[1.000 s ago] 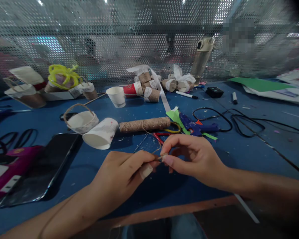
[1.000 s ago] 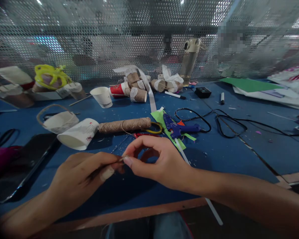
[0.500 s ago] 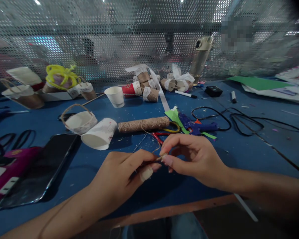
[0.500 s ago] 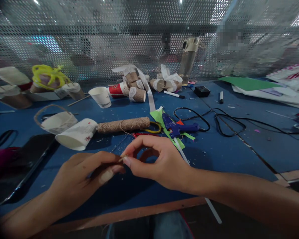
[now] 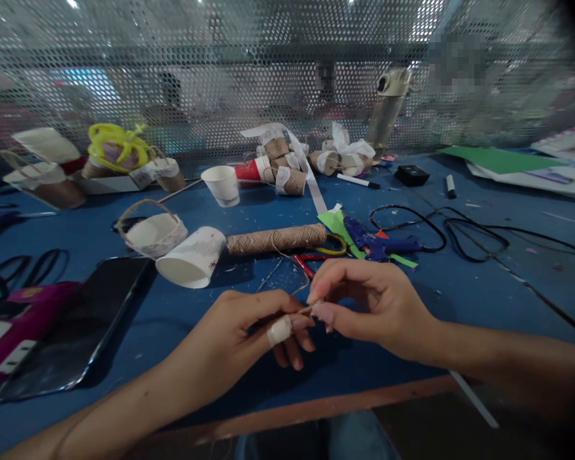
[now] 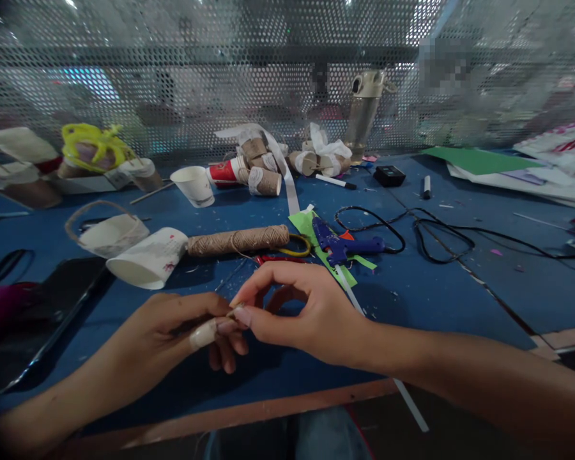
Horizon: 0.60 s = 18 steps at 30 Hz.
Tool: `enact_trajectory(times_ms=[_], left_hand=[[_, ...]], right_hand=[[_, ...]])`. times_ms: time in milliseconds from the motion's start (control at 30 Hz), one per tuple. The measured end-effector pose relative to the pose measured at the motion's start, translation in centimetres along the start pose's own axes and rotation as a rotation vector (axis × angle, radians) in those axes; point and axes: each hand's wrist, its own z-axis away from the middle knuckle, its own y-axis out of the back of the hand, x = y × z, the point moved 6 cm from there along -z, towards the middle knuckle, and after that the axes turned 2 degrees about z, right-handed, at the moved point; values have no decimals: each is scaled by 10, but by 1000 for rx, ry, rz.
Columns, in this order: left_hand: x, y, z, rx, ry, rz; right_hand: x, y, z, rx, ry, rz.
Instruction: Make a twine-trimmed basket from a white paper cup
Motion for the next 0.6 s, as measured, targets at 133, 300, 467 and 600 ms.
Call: enact_trajectory(times_ms=[133, 300, 467, 600], left_hand=[[0, 2, -1, 40, -41, -60], [3, 6, -1, 93, -116, -214], [2, 0, 1, -145, 11, -34], [-1, -1, 2, -203, 88, 106]], right_hand=[[2, 0, 0, -3, -9, -4], [1, 1, 0, 18, 8, 6], [0, 1, 1, 6, 6, -3], [0, 0, 0, -39, 16, -61]])
